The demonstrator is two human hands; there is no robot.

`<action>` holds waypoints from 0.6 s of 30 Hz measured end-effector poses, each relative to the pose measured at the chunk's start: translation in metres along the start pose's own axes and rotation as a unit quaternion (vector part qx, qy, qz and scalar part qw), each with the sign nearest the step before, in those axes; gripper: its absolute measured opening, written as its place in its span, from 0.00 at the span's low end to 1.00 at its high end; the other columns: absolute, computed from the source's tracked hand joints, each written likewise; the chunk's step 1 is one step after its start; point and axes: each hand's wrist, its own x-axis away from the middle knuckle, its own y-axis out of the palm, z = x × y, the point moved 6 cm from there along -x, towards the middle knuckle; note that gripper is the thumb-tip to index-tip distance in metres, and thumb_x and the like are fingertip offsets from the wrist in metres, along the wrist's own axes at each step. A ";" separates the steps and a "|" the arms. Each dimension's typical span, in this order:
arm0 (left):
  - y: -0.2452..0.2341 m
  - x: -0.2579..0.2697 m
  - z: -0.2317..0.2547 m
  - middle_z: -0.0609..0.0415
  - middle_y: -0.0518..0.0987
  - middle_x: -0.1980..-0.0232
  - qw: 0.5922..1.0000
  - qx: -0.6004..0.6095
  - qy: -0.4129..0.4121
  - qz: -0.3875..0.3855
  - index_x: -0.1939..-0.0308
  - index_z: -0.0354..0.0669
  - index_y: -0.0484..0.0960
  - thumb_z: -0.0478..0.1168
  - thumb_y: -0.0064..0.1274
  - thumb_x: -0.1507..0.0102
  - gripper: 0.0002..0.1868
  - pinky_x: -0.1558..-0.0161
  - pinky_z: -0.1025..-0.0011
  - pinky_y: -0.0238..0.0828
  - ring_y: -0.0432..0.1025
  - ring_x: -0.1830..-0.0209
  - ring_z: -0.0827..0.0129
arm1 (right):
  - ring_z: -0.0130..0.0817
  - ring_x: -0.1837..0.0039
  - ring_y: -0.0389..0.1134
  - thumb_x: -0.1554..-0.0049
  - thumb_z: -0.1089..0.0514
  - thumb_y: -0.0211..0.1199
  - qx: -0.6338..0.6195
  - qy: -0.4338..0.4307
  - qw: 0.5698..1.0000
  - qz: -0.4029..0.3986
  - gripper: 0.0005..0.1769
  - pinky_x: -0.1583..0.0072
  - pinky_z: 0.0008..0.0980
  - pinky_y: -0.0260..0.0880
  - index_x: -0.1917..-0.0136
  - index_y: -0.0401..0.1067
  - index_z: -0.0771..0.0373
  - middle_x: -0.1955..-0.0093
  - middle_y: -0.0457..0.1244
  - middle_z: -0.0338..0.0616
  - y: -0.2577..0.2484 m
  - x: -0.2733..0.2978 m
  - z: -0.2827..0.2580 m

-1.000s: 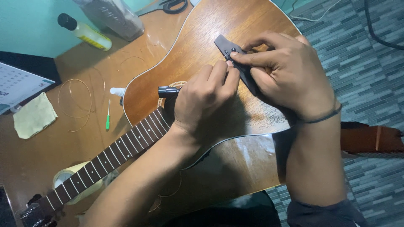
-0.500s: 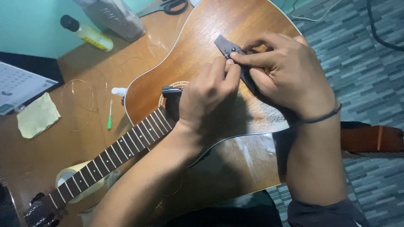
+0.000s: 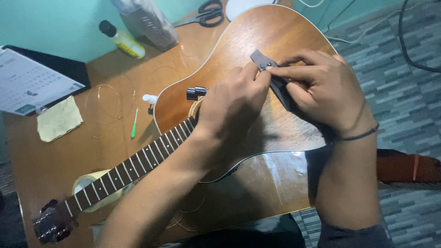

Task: The person threads a guitar string through the bridge of an acoustic guitar and secures it. They then move to the headstock, thread the string through the tuning peg, and wind it to secure the string in place.

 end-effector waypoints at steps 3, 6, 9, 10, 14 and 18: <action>-0.030 0.007 -0.022 0.55 0.72 0.66 0.999 0.006 0.014 -0.048 0.62 0.50 0.75 0.30 0.54 0.41 0.09 0.79 0.62 0.66 0.72 0.71 0.59 | 0.39 0.44 0.70 0.41 0.66 0.55 0.002 -0.018 1.000 -0.008 0.25 0.44 0.42 0.65 0.37 0.83 0.50 0.42 0.70 0.40 -0.001 0.000 -0.003; -0.059 0.021 -0.066 0.50 0.74 0.68 0.991 0.119 -0.057 -0.036 0.62 0.46 0.80 0.41 0.48 0.28 0.09 0.69 0.52 0.64 0.71 0.70 0.51 | 0.48 0.47 0.69 0.47 0.66 0.54 -0.012 0.012 0.999 -0.028 0.30 0.45 0.45 0.67 0.33 0.80 0.58 0.44 0.70 0.48 0.002 -0.001 0.001; -0.093 0.052 -0.130 0.51 0.87 0.52 0.984 0.145 -0.102 0.009 0.52 0.42 0.88 0.38 0.52 0.37 0.14 0.50 0.60 0.73 0.79 0.53 0.55 | 0.48 0.42 0.70 0.44 0.68 0.59 -0.076 0.025 0.996 -0.037 0.26 0.39 0.40 0.66 0.31 0.78 0.66 0.40 0.71 0.54 -0.004 -0.007 -0.016; -0.103 0.065 -0.145 0.51 0.87 0.52 0.984 0.139 -0.114 0.013 0.52 0.42 0.88 0.38 0.52 0.37 0.14 0.50 0.60 0.73 0.79 0.53 0.55 | 0.48 0.42 0.70 0.44 0.68 0.59 -0.079 0.013 0.996 -0.043 0.26 0.39 0.40 0.66 0.31 0.78 0.66 0.40 0.71 0.54 -0.006 -0.006 -0.022; -0.131 0.126 -0.210 0.53 0.86 0.61 0.955 0.108 -0.276 -0.012 0.51 0.44 0.89 0.38 0.55 0.36 0.12 0.62 0.63 0.68 0.75 0.67 0.62 | 0.42 0.44 0.70 0.37 0.66 0.66 -0.040 0.058 0.995 -0.076 0.20 0.43 0.37 0.65 0.31 0.79 0.66 0.38 0.70 0.52 -0.006 -0.014 -0.037; -0.106 0.185 -0.252 0.52 0.87 0.55 0.912 0.101 -0.380 -0.117 0.48 0.53 0.89 0.41 0.56 0.37 0.14 0.64 0.55 0.70 0.78 0.63 0.53 | 0.36 0.53 0.66 0.26 0.55 0.66 0.067 -0.045 0.993 -0.088 0.06 0.49 0.37 0.62 0.38 0.81 0.51 0.59 0.63 0.37 0.000 -0.053 -0.114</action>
